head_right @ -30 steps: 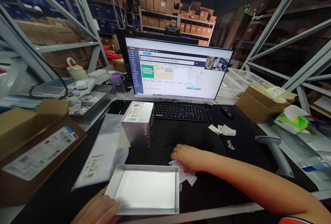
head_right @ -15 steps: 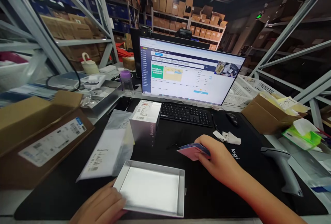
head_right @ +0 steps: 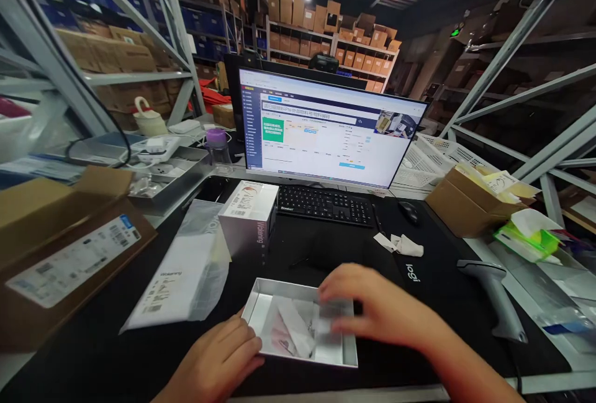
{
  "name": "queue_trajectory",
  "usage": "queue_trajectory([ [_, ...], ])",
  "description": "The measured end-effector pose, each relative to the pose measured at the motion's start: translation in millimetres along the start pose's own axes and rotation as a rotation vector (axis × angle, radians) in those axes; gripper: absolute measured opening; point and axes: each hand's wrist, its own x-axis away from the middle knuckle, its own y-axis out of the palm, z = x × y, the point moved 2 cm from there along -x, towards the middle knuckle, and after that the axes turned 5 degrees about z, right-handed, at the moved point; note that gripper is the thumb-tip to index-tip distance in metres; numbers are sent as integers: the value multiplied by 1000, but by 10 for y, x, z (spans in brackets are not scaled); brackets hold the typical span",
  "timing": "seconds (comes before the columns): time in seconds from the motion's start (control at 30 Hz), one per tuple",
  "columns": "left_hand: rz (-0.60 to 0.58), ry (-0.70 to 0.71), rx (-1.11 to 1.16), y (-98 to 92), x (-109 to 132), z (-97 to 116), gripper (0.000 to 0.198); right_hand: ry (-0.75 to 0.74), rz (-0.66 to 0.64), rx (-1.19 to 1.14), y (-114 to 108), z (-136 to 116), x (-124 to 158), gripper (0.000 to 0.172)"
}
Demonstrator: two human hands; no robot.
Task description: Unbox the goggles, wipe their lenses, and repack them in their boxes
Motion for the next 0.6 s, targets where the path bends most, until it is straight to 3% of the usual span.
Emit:
queue_trajectory([
  [0.07,11,-10,2,10,-7,-9,18,156,233,85,-191,300,118,29],
  [0.1,18,-11,4,18,-18,-13,18,242,297,168,-214,459,159,45],
  [0.17,27,-6,5,44,-53,-18,17,388,278,306,-120,741,186,92],
  [0.23,29,-2,-10,75,-93,-13,17,480,200,368,56,933,155,114],
  [0.3,23,8,-21,107,-135,0,16,534,206,382,175,1036,117,110],
  [0.37,15,7,-27,137,-185,14,15,590,337,370,169,1099,123,103],
  [0.53,-30,-63,-61,280,-444,-17,19,614,951,152,-136,1298,376,101],
  [0.6,-56,-101,-101,397,-617,-74,20,601,1132,53,-200,1377,507,106],
])
